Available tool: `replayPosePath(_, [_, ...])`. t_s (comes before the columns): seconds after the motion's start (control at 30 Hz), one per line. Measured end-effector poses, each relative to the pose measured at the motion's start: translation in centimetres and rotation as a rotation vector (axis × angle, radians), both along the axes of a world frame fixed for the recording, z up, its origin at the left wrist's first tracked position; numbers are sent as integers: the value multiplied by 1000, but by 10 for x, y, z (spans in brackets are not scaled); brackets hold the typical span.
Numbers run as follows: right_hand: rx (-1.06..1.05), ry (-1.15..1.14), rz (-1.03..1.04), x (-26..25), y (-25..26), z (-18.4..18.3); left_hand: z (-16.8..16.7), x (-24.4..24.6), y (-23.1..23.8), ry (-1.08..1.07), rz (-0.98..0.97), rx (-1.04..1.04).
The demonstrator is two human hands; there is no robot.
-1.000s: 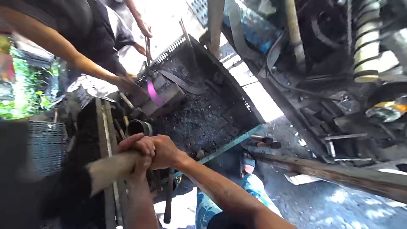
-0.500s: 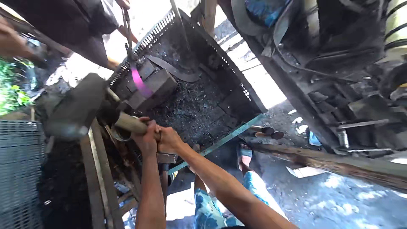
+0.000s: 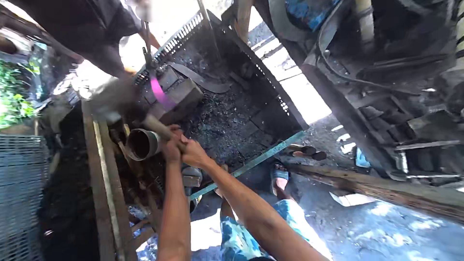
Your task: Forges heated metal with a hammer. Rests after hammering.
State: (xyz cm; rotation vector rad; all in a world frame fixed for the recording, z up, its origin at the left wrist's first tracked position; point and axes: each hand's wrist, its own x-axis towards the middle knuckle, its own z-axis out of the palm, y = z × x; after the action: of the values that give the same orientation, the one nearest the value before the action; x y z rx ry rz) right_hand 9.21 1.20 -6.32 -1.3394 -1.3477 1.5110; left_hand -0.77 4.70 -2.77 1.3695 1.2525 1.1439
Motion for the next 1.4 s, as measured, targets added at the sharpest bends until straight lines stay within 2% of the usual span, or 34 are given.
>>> replayPosePath(0.03, [-157,29,14,-5,-14,-32,-38,-3,-8,34,84,-130])
replayPosePath(0.07, [-201,39,44,-3,-20,-44,-48,-1,-14,51,114,-202])
replayPosePath(0.1, [-131,40,54,1,-23,-34,-27,3,-22,54,103,-200])
replayPosePath(0.13, [-18,52,40,3,-27,-5,13,6,-34,25,69,-120])
replayPosePath(0.2, [222,91,-5,7,-38,77,111,10,-61,-4,-29,88])
replayPosePath(0.3, [567,127,-85,19,-32,195,243,29,-71,-6,-287,343])
replayPosePath(0.37, [801,171,-168,23,-9,249,301,37,-59,39,-362,491])
replayPosePath(0.4, [874,175,-188,23,7,264,316,38,-47,54,-375,549])
replayPosePath(0.43, [905,166,-200,24,25,267,316,37,-28,56,-393,583])
replayPosePath(0.47, [879,138,-199,24,41,256,301,35,-8,35,-396,589])
replayPosePath(0.5, [788,95,-183,23,49,227,266,30,9,1,-367,550])
replayPosePath(0.53, [631,42,-138,22,49,183,213,23,21,-34,-306,465])
replayPosePath(0.57, [432,6,-84,18,44,126,146,15,25,-53,-217,337])
replayPosePath(0.63, [-47,4,21,4,10,14,13,2,11,-63,-4,-27])
replayPosePath(0.67, [-238,17,47,-3,-8,-20,-31,-4,0,-28,80,-182])
replayPosePath(0.7, [-300,7,61,-5,-21,-38,-48,-5,-10,-1,125,-264])
replayPosePath(0.73, [-252,-7,63,-3,-32,-36,-40,-1,-23,16,126,-255])
replayPosePath(0.77, [-159,-7,54,-2,-46,-19,-12,2,-42,10,103,-183])
replayPosePath(0.9, [307,130,-36,7,-82,107,146,20,-106,-39,-37,203])
replayPosePath(1.0, [605,229,-63,18,-48,199,248,31,-93,0,-242,382])
replayPosePath(1.07, [750,232,-122,17,-4,232,280,28,-54,30,-330,491])
replayPosePath(1.1, [787,194,-157,15,20,230,276,26,-28,13,-357,530])
replayPosePath(1.13, [765,138,-175,14,41,212,253,24,-1,-10,-354,549])
replayPosePath(1.17, [667,79,-173,13,52,176,211,21,19,-34,-311,515])
replayPosePath(1.2, [481,25,-129,10,47,126,152,14,25,-55,-248,409])
replayPosePath(1.27, [2,-29,-15,4,14,21,24,5,14,-107,-57,25])
replayPosePath(1.3, [-193,-38,15,1,-4,-15,-23,1,3,-87,42,-166])
replayPosePath(1.33, [-284,-73,53,1,-15,-30,-45,-1,-7,-66,110,-279])
replayPosePath(1.37, [-239,-125,90,4,-21,-28,-40,0,-15,-82,124,-276])
replayPosePath(1.4, [-127,-158,113,11,-24,-6,-12,4,-25,-123,104,-180])
